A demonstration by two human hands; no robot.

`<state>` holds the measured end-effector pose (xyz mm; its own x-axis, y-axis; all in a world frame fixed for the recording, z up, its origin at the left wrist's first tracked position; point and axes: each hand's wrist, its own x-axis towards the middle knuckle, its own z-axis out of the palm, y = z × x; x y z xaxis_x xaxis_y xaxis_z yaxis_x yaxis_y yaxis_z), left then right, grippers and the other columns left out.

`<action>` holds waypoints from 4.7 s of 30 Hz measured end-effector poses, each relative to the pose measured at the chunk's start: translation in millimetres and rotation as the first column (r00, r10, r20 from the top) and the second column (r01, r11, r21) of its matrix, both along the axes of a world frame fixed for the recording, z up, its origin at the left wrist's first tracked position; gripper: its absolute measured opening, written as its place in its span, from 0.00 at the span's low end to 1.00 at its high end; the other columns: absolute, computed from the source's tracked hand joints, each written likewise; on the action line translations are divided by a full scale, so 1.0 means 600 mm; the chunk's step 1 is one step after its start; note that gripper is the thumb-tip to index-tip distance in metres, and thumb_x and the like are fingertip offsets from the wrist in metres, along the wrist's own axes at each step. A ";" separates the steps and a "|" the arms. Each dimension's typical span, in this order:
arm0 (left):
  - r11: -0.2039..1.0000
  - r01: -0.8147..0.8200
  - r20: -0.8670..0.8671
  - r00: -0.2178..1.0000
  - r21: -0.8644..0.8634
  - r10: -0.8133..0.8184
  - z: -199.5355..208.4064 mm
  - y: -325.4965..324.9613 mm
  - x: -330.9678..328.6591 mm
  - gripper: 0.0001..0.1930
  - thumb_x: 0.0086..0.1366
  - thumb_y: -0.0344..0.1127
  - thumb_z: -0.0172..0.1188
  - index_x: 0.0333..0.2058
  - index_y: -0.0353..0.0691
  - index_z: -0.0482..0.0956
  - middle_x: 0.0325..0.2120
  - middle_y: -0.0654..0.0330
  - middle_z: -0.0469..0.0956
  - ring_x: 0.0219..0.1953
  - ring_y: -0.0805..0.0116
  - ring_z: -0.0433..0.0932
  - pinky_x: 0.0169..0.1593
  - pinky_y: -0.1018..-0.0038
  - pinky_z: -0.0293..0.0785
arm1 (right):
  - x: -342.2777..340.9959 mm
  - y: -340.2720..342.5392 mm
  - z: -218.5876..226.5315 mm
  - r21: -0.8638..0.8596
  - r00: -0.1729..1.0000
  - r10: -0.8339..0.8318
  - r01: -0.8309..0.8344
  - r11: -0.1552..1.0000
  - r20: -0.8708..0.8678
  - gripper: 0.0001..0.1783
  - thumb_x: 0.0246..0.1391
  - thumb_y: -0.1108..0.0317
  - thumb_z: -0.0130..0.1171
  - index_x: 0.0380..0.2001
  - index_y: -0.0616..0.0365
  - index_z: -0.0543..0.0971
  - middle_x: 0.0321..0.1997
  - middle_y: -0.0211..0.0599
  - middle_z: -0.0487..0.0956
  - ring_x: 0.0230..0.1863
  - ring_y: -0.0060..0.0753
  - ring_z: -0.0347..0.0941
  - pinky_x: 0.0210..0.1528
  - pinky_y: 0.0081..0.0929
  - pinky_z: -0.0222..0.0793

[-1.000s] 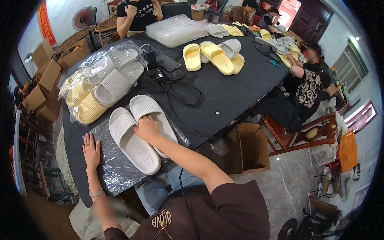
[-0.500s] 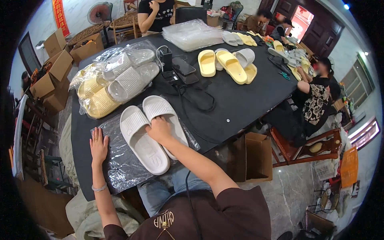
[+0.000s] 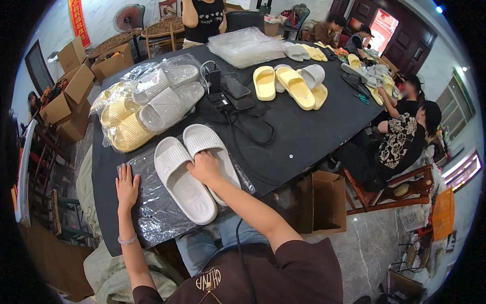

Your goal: The person sits at a table and repeatedly picks up pairs of slippers from a large sack, places them on a sheet of bubble wrap, and wraps them. The person handles yellow, black, and white slippers, folding the bubble wrap around each pair and placing the finished packages on the table.

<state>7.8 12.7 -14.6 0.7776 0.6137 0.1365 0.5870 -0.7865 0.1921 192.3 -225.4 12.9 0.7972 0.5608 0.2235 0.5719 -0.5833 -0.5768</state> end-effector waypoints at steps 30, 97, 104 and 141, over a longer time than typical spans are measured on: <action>0.998 -0.036 0.066 0.997 0.054 0.033 0.006 -0.012 -0.003 0.32 0.68 0.55 0.41 0.64 0.42 0.58 0.66 0.57 0.54 0.68 0.60 0.51 0.67 0.57 0.46 | 0.007 -0.022 0.012 -0.168 0.999 0.042 -0.038 0.985 0.021 0.23 0.48 0.57 0.58 0.33 0.73 0.78 0.44 0.59 0.76 0.51 0.59 0.69 0.53 0.48 0.66; 0.993 0.117 0.003 0.993 -0.007 -0.117 0.040 -0.031 -0.029 0.38 0.61 0.63 0.49 0.63 0.44 0.60 0.67 0.55 0.51 0.69 0.57 0.46 0.68 0.58 0.40 | 0.230 0.017 0.246 0.684 0.992 0.075 -0.123 0.719 0.099 0.12 0.54 0.69 0.49 0.36 0.62 0.79 0.38 0.47 0.80 0.42 0.44 0.76 0.47 0.34 0.70; 0.982 0.186 -0.016 0.982 0.030 -0.186 0.037 -0.039 0.011 0.38 0.62 0.61 0.49 0.65 0.45 0.57 0.67 0.55 0.50 0.69 0.57 0.47 0.68 0.57 0.41 | -0.028 0.114 0.105 0.474 0.909 0.414 -0.340 0.812 -0.056 0.15 0.59 0.56 0.51 0.38 0.53 0.80 0.30 0.39 0.82 0.32 0.41 0.79 0.34 0.35 0.72; 0.986 0.163 -0.066 0.984 -0.013 -0.164 0.045 -0.042 0.003 0.38 0.62 0.57 0.51 0.65 0.44 0.55 0.67 0.55 0.49 0.69 0.56 0.45 0.68 0.55 0.40 | -0.027 0.133 -0.046 0.284 0.848 0.529 -0.513 0.810 0.020 0.15 0.57 0.56 0.51 0.33 0.52 0.82 0.36 0.37 0.81 0.37 0.46 0.77 0.40 0.41 0.72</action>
